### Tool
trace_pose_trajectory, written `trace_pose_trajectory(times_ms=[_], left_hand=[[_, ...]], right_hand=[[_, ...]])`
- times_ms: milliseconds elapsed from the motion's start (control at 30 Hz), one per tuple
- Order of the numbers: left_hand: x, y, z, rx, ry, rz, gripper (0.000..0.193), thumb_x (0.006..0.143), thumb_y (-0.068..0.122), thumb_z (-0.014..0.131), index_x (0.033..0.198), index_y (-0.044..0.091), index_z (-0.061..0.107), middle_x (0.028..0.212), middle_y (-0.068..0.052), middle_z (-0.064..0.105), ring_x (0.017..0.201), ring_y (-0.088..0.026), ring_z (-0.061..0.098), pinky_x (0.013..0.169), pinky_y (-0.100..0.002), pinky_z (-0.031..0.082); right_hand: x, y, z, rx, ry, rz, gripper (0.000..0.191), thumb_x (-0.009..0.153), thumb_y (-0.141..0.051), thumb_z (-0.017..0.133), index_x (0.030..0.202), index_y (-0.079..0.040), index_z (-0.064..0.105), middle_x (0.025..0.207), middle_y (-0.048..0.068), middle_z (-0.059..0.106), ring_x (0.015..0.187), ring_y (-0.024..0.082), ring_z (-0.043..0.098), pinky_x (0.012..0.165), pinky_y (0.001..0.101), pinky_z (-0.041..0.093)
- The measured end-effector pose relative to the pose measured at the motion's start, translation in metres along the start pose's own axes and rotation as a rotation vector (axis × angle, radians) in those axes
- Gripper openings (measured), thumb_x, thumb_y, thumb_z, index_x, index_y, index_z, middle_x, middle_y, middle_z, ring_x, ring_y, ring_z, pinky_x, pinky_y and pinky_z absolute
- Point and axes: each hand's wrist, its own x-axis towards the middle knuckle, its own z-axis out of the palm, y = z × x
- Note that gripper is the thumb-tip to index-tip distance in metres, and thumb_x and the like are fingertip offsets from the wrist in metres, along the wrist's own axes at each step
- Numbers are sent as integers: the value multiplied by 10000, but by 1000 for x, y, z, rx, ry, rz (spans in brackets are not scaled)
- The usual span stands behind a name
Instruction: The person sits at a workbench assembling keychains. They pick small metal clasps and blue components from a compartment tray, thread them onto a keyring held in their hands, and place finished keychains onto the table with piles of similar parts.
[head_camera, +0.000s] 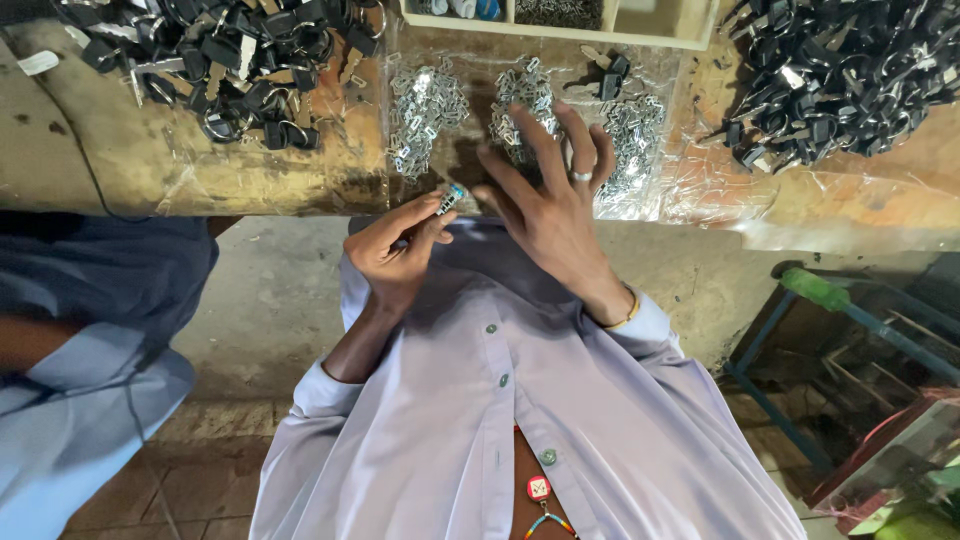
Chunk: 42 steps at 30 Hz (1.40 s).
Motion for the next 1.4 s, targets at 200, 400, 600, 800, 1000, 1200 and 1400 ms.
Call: trace_pose_trajectory(times_ms=[200,400,600,800,1000,1200,1400], left_hand=[[-2,-6,-2,26,16,-15,241,926,-157,748,1148,-70,708,1170,-230,736,887,-238,778,705,-306,685],[-6,-13,1,-44,-11,-42,236,935,-171,717,1150,-75,699,1168,-231,729,902,-247,779,724,-306,684],[-5,-13,5,-46,-60,-42,243,915,-171,737,1138,-82,701,1146,-230,737,855,-224,776,716,-292,664],[-4,-2,6,4,-121,-39,222,951,-145,705,1162,-78,689,1188,-234,723,956,-244,779,756,-291,683],[-6,-1,4,155,-147,25,216,955,-105,729,1164,-58,703,1206,-202,733,954,-225,788,763,-272,668],[-7,-4,4,270,-137,122,229,935,-81,749,1156,-25,727,1187,-167,752,863,-176,787,758,-274,647],[-4,2,2,259,-151,65,245,922,-70,767,1156,-11,729,1180,-172,756,860,-181,793,732,-259,643]], right_hand=[[-25,15,-15,161,-40,0,472,942,-473,866,1317,-222,730,1588,56,442,1510,371,271,1249,560,179],[-39,22,-2,69,74,-79,390,931,-436,868,1268,-256,789,1538,62,474,1453,356,299,1207,557,171],[-43,26,5,272,129,-219,185,905,-218,884,1062,-245,788,1192,-79,724,1232,167,546,1063,427,310],[-32,5,5,483,91,-26,248,898,-27,815,1142,-66,789,1026,50,688,953,188,590,914,362,354],[-21,-12,3,521,51,47,252,932,-2,790,1166,-60,719,1048,54,691,959,198,634,910,364,379],[-19,-16,1,480,101,62,258,875,-60,849,1052,-83,663,994,21,710,855,179,644,920,373,402],[-17,-11,3,527,68,108,283,853,-68,874,1058,-98,682,905,-7,707,716,134,608,892,349,399]])
